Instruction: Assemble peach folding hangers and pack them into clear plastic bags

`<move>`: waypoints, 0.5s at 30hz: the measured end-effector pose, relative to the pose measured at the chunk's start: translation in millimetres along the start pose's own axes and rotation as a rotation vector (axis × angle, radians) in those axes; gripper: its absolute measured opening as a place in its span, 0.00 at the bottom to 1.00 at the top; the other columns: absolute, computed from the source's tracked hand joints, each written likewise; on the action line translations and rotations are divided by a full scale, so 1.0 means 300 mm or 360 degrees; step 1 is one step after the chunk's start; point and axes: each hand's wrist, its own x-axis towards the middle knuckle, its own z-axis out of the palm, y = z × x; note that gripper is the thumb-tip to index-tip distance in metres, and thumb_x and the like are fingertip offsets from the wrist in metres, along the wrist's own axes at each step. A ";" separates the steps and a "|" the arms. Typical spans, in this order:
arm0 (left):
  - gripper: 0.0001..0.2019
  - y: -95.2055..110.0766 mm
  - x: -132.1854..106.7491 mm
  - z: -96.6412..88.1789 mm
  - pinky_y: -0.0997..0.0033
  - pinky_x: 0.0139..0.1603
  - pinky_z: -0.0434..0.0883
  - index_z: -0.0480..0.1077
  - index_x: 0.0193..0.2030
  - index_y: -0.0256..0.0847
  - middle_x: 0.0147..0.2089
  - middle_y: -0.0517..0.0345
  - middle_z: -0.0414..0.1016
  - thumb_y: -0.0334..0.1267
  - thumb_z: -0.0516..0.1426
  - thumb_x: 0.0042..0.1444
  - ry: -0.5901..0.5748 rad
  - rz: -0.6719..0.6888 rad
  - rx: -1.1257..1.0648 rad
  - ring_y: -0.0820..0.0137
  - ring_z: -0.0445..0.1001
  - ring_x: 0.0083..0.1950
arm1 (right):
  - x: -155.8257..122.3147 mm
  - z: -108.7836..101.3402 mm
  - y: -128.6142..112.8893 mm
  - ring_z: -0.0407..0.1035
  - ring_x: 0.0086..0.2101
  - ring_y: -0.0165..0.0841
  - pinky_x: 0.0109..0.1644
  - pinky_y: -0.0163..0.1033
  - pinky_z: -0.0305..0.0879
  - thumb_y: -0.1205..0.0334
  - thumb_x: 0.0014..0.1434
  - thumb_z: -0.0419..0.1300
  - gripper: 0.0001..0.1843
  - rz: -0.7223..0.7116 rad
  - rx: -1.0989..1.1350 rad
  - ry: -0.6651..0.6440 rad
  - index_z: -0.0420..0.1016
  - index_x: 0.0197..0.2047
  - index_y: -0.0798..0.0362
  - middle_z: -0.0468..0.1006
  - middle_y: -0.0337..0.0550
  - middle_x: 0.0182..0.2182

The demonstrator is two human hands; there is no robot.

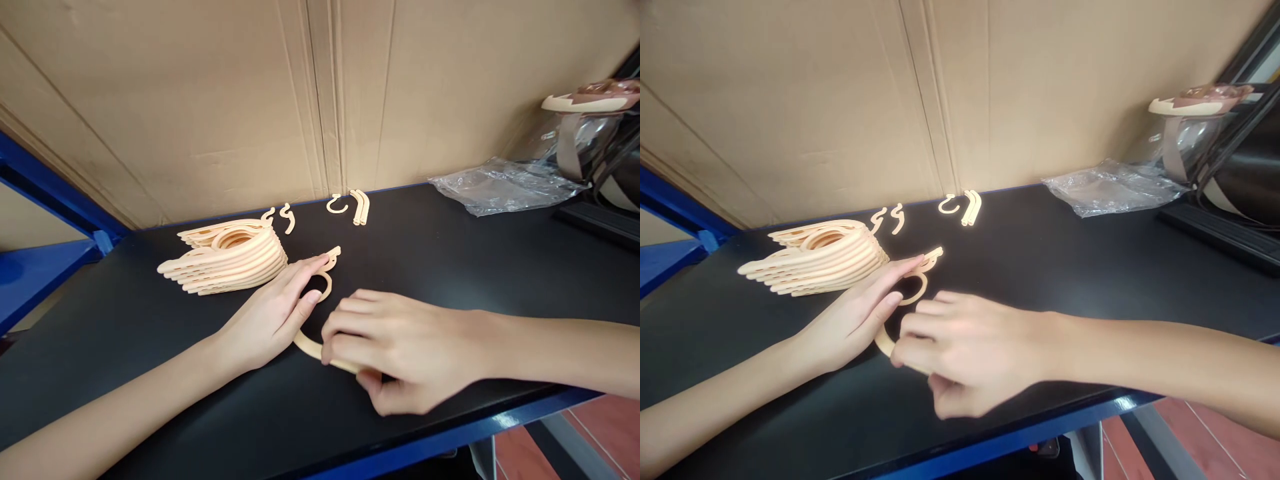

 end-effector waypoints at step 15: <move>0.29 -0.004 -0.003 0.001 0.61 0.66 0.63 0.52 0.66 0.45 0.65 0.54 0.60 0.23 0.43 0.59 0.0055 0.0059 0.0125 0.66 0.62 0.65 | -0.038 0.017 0.232 0.70 0.44 0.39 0.48 0.45 0.67 0.71 0.60 0.53 0.20 0.0724 -0.0424 0.0560 0.63 0.56 0.53 0.75 0.46 0.45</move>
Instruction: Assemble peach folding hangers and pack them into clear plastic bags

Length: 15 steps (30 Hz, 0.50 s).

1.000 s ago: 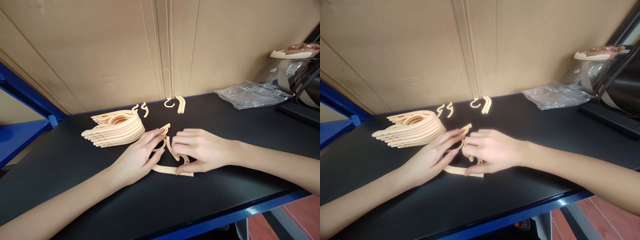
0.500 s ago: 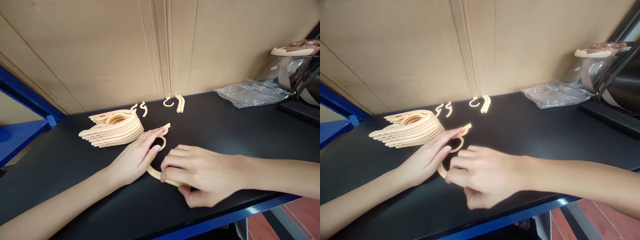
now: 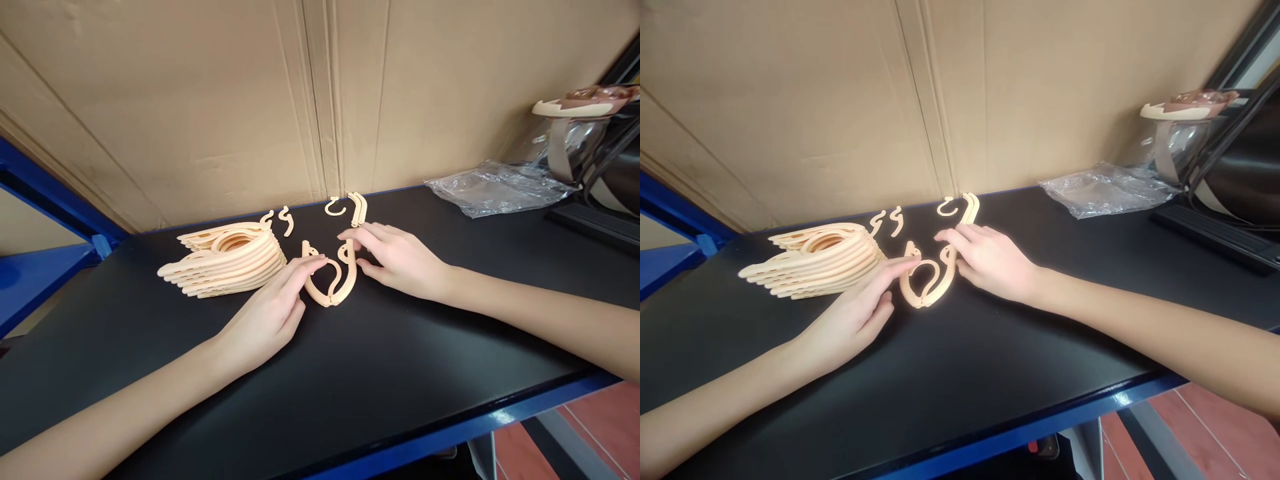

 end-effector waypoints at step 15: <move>0.30 0.017 -0.005 -0.013 0.61 0.64 0.65 0.52 0.66 0.46 0.65 0.53 0.61 0.22 0.46 0.58 -0.0160 0.0231 -0.0085 0.64 0.63 0.65 | -0.015 -0.005 -0.067 0.68 0.47 0.44 0.52 0.51 0.63 0.38 0.59 0.56 0.39 -0.0005 0.0107 -0.0183 0.59 0.63 0.58 0.73 0.53 0.51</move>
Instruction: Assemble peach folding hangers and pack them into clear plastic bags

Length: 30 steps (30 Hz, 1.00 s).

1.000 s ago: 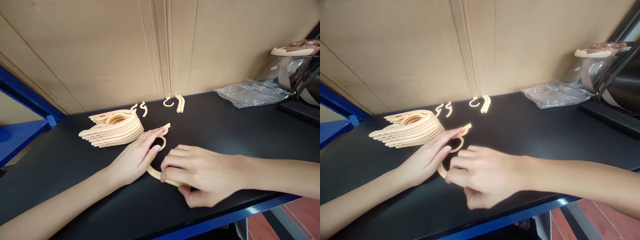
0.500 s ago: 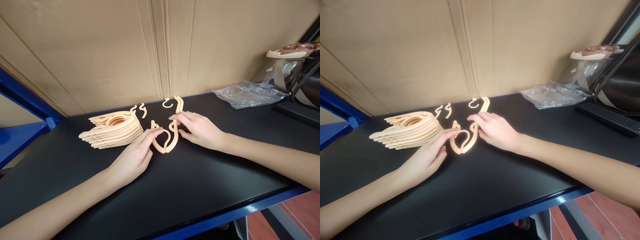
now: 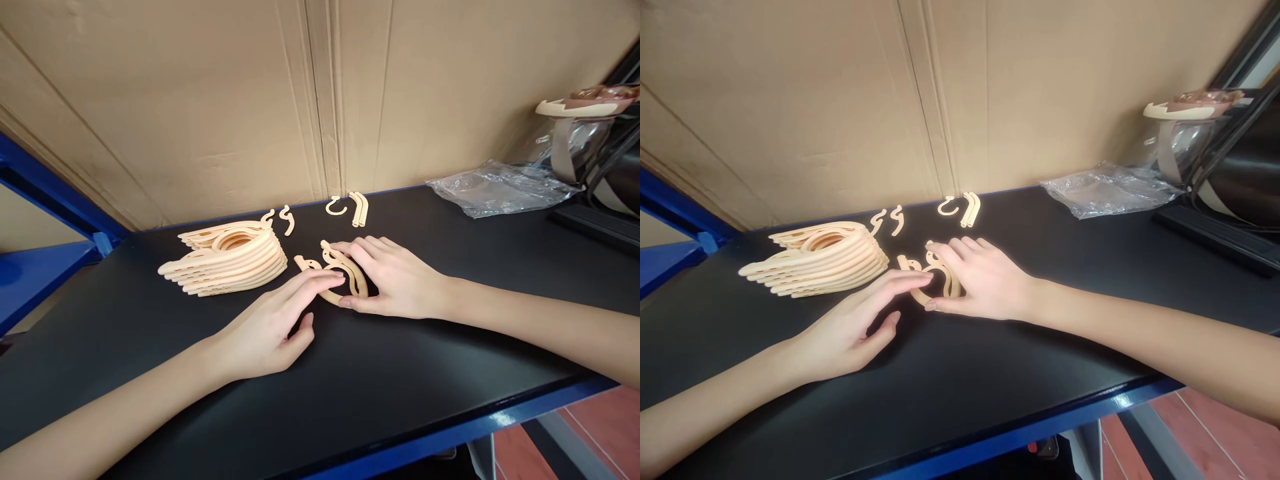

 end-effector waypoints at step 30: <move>0.35 -0.012 0.010 0.016 0.49 0.66 0.61 0.50 0.66 0.41 0.68 0.44 0.58 0.53 0.59 0.58 0.0040 -0.0093 0.0279 0.54 0.58 0.68 | 0.005 -0.006 -0.008 0.65 0.44 0.39 0.53 0.45 0.59 0.55 0.52 0.63 0.23 -0.0420 0.0178 -0.0016 0.65 0.48 0.57 0.74 0.49 0.44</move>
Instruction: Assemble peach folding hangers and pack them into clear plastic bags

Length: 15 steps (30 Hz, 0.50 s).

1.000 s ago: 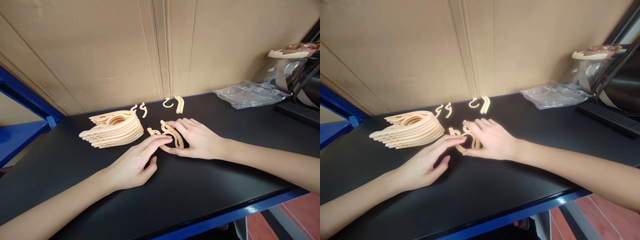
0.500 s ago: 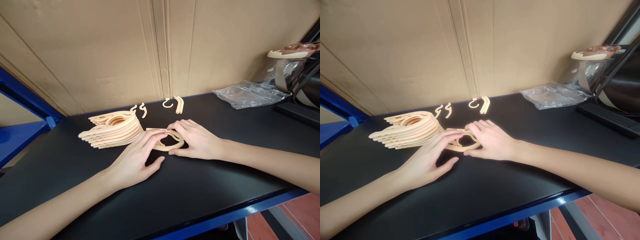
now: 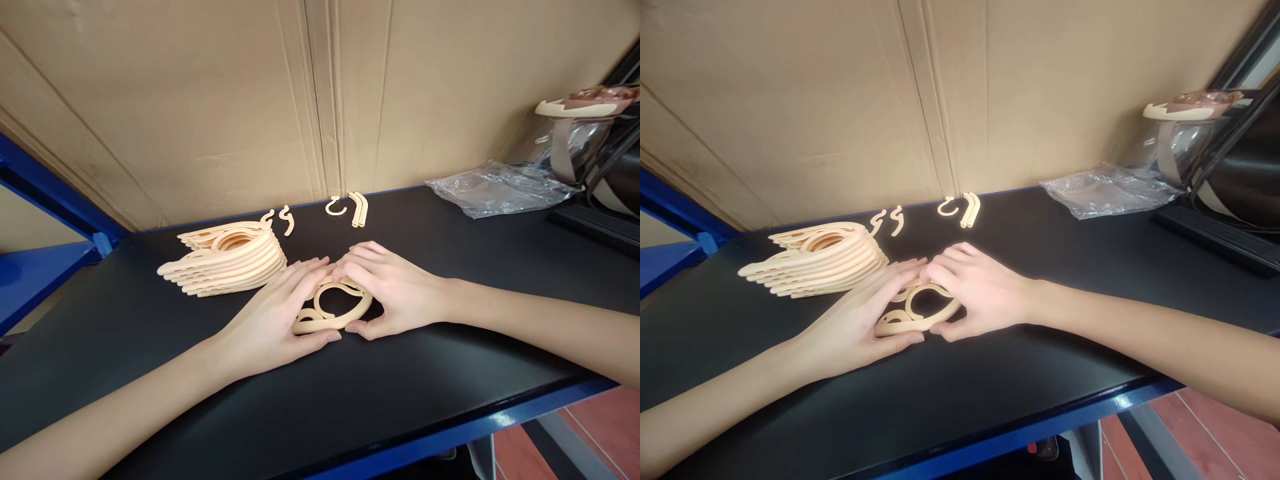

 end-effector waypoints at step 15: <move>0.39 0.013 -0.003 -0.009 0.58 0.57 0.70 0.47 0.68 0.45 0.60 0.49 0.66 0.48 0.62 0.55 -0.0026 -0.0160 -0.0272 0.59 0.69 0.57 | -0.003 -0.014 0.010 0.68 0.45 0.37 0.48 0.43 0.63 0.44 0.57 0.62 0.25 -0.0068 0.0051 0.0296 0.64 0.47 0.54 0.73 0.48 0.46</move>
